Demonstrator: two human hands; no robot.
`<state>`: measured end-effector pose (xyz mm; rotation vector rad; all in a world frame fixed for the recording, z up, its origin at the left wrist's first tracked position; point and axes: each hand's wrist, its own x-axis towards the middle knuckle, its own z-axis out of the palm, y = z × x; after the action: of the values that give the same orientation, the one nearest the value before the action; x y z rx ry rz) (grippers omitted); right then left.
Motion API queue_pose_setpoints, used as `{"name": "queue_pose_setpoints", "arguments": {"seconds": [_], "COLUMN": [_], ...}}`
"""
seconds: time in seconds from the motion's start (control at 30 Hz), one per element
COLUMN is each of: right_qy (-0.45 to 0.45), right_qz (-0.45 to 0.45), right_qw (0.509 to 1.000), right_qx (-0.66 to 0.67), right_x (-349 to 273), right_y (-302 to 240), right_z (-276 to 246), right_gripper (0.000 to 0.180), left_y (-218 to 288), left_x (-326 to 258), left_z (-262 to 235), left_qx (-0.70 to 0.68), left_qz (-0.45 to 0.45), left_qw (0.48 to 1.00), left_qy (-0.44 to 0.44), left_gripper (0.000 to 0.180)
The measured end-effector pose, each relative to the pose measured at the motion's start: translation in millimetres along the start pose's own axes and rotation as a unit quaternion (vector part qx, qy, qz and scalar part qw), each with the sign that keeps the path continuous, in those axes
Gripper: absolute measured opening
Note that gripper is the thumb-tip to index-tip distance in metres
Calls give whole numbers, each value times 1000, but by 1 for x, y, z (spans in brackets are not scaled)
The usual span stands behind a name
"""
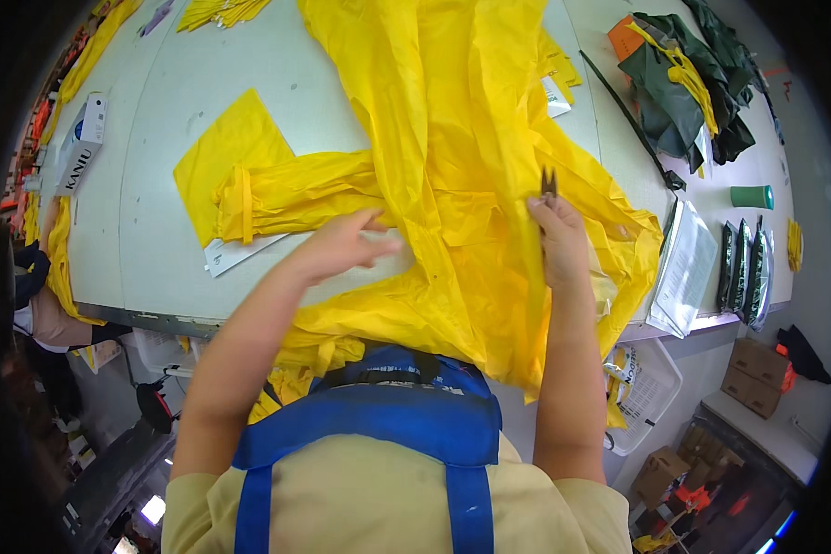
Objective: The person uses small scissors to trim loose threads and edges from a large yellow fabric garment laid on a white table. They repeatedly lift, unfold, and refold the fabric to access different areas, then place the trimmed pieces aside.
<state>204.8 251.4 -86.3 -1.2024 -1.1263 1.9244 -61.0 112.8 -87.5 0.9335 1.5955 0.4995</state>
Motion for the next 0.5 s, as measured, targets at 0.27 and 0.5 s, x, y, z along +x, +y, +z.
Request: {"name": "queue_pose_setpoints", "arguments": {"seconds": [0.27, 0.5], "right_qy": [148, 167], "right_qz": [-84, -25], "right_qw": [966, 926], "right_qx": [-196, -339], "right_x": [20, 2], "right_y": [-44, -25], "right_z": [-92, -75], "right_gripper": [8, 14], "left_y": [-32, -45], "left_x": [47, -17], "left_z": [44, 26], "left_qx": [-611, -649], "left_qz": [85, 101], "left_qw": [787, 754], "left_qy": [14, 27], "left_gripper": [44, 51]}}
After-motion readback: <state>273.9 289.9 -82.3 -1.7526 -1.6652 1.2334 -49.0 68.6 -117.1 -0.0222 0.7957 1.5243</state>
